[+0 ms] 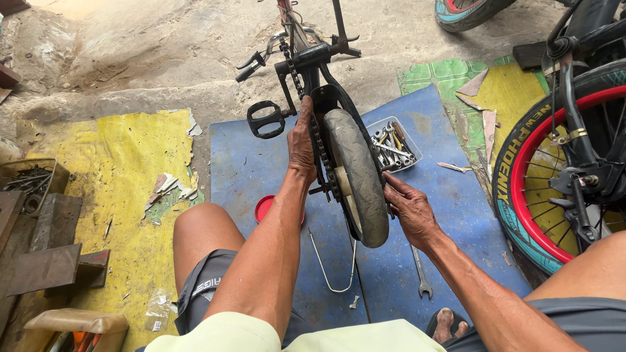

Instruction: The person adjusts the bicycle chain and rear wheel using wrenches and a screwdriver. They tighten bolts on the wheel axle and manipulate the chain to align it with the sprocket.

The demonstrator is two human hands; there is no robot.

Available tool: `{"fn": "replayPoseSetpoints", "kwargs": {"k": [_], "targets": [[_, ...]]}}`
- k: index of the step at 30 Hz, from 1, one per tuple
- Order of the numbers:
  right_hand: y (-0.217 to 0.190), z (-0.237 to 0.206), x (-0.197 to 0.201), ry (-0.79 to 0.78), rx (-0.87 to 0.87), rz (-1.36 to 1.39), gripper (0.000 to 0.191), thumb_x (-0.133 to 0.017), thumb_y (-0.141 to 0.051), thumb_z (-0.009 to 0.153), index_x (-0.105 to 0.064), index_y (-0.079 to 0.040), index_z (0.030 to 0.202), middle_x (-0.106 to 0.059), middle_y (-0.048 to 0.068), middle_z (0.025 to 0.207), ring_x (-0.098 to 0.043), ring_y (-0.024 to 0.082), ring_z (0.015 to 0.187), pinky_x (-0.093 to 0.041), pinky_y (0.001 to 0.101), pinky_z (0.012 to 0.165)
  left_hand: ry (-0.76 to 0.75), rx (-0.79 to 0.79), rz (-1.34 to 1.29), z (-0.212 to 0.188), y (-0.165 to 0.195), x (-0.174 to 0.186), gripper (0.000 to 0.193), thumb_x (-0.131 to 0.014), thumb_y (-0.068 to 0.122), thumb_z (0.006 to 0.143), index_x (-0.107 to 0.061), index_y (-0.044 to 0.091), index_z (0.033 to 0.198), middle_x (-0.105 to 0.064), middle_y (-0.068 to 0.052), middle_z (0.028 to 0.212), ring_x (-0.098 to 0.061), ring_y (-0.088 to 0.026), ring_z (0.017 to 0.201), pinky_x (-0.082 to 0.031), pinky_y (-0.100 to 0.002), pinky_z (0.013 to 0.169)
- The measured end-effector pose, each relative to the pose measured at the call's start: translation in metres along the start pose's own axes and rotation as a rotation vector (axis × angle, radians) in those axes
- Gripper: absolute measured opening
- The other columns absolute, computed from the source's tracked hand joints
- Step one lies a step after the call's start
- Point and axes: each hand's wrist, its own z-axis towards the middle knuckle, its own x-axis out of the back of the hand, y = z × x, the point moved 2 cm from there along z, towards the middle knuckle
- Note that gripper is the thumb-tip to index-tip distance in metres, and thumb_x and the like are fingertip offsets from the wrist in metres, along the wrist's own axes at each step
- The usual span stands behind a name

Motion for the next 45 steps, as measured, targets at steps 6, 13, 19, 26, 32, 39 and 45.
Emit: {"fn": "replayPoseSetpoints", "kwargs": {"k": [6,13,19,26,32,39,45], "targets": [[0.007,-0.001,0.0,-0.022,0.023,0.054,0.062,-0.071,-0.033,0.092,-0.057,-0.011,0.148,-0.072,-0.001,0.116,-0.057,0.006,0.086,-0.046,0.0263,0.068,-0.033,0.051,0.071,0.007,-0.011,0.009,0.065,-0.062,0.078,0.082,-0.066,0.014,0.074,-0.05,0.006,0.061,-0.049,-0.008,0.05,-0.04,-0.027,0.045],[0.001,0.003,-0.005,-0.014,0.041,0.037,0.062,-0.07,-0.033,0.092,-0.054,-0.01,0.147,-0.07,0.002,0.128,-0.064,0.009,0.104,-0.053,0.0304,0.083,-0.008,0.047,0.076,0.015,-0.015,0.013,0.068,-0.064,0.075,0.082,-0.073,0.008,0.077,-0.052,0.004,0.059,-0.05,-0.009,0.05,-0.041,-0.029,0.044],[-0.002,0.001,-0.008,0.014,0.039,-0.018,0.06,-0.068,-0.034,0.094,-0.056,-0.01,0.148,-0.071,0.005,0.122,-0.064,0.011,0.1,-0.054,0.0317,0.079,0.034,-0.002,0.111,0.014,-0.011,0.008,0.065,-0.062,0.072,0.084,-0.075,0.008,0.078,-0.055,0.003,0.058,-0.054,-0.009,0.049,-0.043,-0.028,0.042],[0.0,-0.002,-0.01,0.057,0.081,-0.025,0.051,-0.064,-0.028,0.099,-0.058,-0.008,0.146,-0.071,0.005,0.118,-0.062,0.006,0.094,-0.052,0.0228,0.074,0.032,0.015,0.041,0.008,-0.007,0.003,0.063,-0.064,0.067,0.084,-0.079,0.006,0.083,-0.06,0.002,0.06,-0.057,-0.009,0.049,-0.046,-0.026,0.042],[-0.005,-0.008,-0.009,0.104,0.071,-0.055,0.05,-0.067,-0.026,0.099,-0.06,-0.008,0.145,-0.064,-0.004,0.084,-0.049,0.003,0.065,-0.04,0.0203,0.051,0.05,0.016,0.027,0.008,-0.01,0.003,0.058,-0.066,0.063,0.086,-0.077,0.006,0.083,-0.058,0.002,0.06,-0.057,-0.009,0.048,-0.046,-0.027,0.041],[-0.018,-0.014,-0.002,0.088,-0.001,-0.043,0.051,-0.067,-0.024,0.097,-0.059,-0.007,0.144,-0.062,-0.004,0.077,-0.045,0.004,0.058,-0.037,0.0214,0.047,0.022,-0.121,0.172,0.017,-0.02,-0.002,0.056,-0.06,0.061,0.091,-0.075,0.008,0.085,-0.057,0.003,0.06,-0.056,-0.007,0.049,-0.051,-0.026,0.044],[-0.044,-0.019,-0.004,0.103,-0.084,-0.028,0.05,-0.063,-0.024,0.098,-0.057,-0.008,0.145,-0.065,-0.002,0.084,-0.051,0.005,0.058,-0.048,0.0229,0.049,0.068,-0.164,0.341,0.027,-0.035,-0.003,0.032,-0.061,0.032,0.105,-0.065,0.002,0.115,-0.055,0.003,0.068,-0.052,-0.007,0.055,-0.05,-0.028,0.049]]}}
